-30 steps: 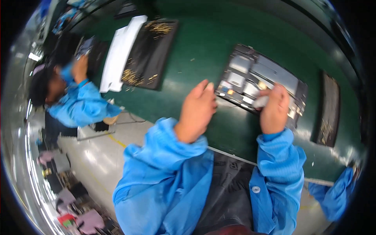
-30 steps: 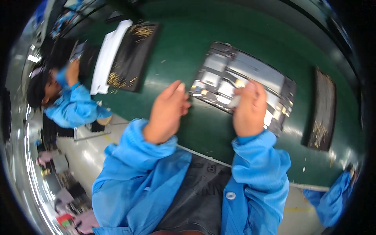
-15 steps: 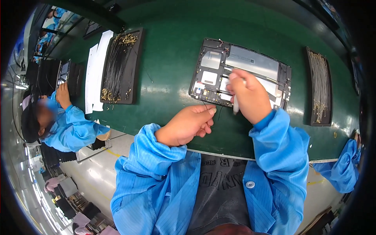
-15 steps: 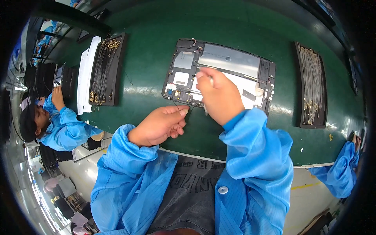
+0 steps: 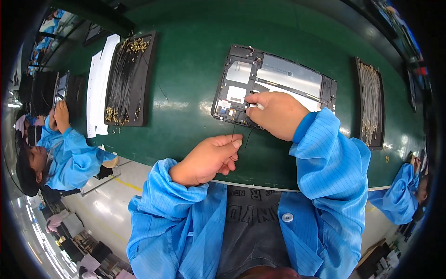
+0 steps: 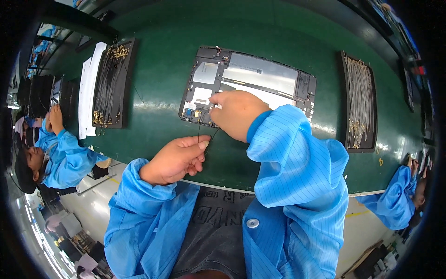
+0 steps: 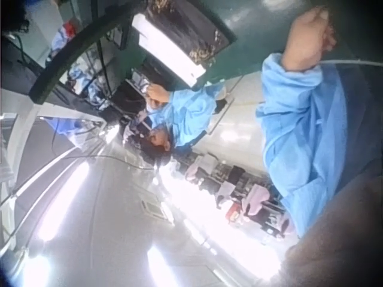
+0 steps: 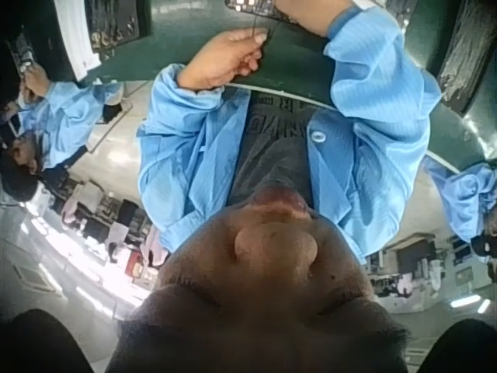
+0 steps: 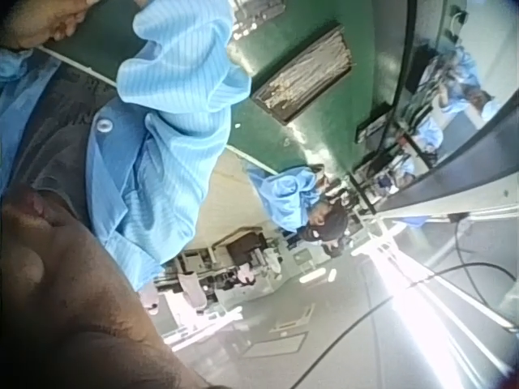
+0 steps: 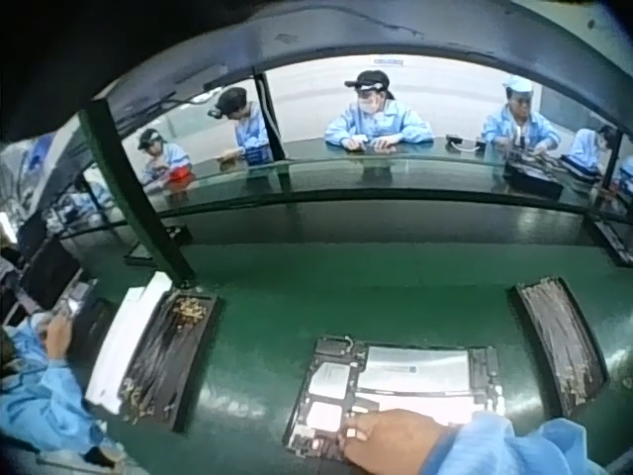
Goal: The person assembles internal components into a tablet chassis, connecting a ribbon cable with a spudger.
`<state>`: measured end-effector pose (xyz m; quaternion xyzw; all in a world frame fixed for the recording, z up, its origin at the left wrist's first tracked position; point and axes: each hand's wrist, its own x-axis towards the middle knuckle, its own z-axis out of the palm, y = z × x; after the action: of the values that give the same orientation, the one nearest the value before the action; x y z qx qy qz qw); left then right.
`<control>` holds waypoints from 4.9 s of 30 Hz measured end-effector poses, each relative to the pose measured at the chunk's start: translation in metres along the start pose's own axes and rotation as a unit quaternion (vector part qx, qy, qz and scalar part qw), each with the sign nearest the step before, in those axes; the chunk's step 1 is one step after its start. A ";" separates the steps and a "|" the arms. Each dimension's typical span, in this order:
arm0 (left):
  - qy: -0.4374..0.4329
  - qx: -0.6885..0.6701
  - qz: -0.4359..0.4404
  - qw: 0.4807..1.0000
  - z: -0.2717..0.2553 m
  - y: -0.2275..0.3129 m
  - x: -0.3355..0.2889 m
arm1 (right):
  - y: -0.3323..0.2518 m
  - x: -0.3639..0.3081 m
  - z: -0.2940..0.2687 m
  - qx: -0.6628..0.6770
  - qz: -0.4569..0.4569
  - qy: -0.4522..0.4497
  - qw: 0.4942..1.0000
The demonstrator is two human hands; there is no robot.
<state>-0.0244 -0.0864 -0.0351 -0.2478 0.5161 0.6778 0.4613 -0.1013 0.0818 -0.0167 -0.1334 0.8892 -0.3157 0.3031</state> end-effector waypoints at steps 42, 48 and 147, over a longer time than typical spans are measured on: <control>0.075 -0.045 0.054 0.995 0.020 -0.003 0.009 | 0.183 -0.169 -0.025 -0.064 0.330 0.487 0.806; 0.104 0.340 0.335 0.873 0.052 -0.023 -0.008 | 0.114 -0.199 -0.010 0.115 0.199 0.557 0.798; 0.140 -0.153 0.323 0.923 -0.041 0.194 0.037 | 0.116 -0.063 0.009 0.531 0.072 0.546 0.644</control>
<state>-0.2176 -0.1184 0.0117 -0.2274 0.5176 0.8191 0.0970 -0.0516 0.1932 -0.0679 0.3114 0.5801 -0.7266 -0.1964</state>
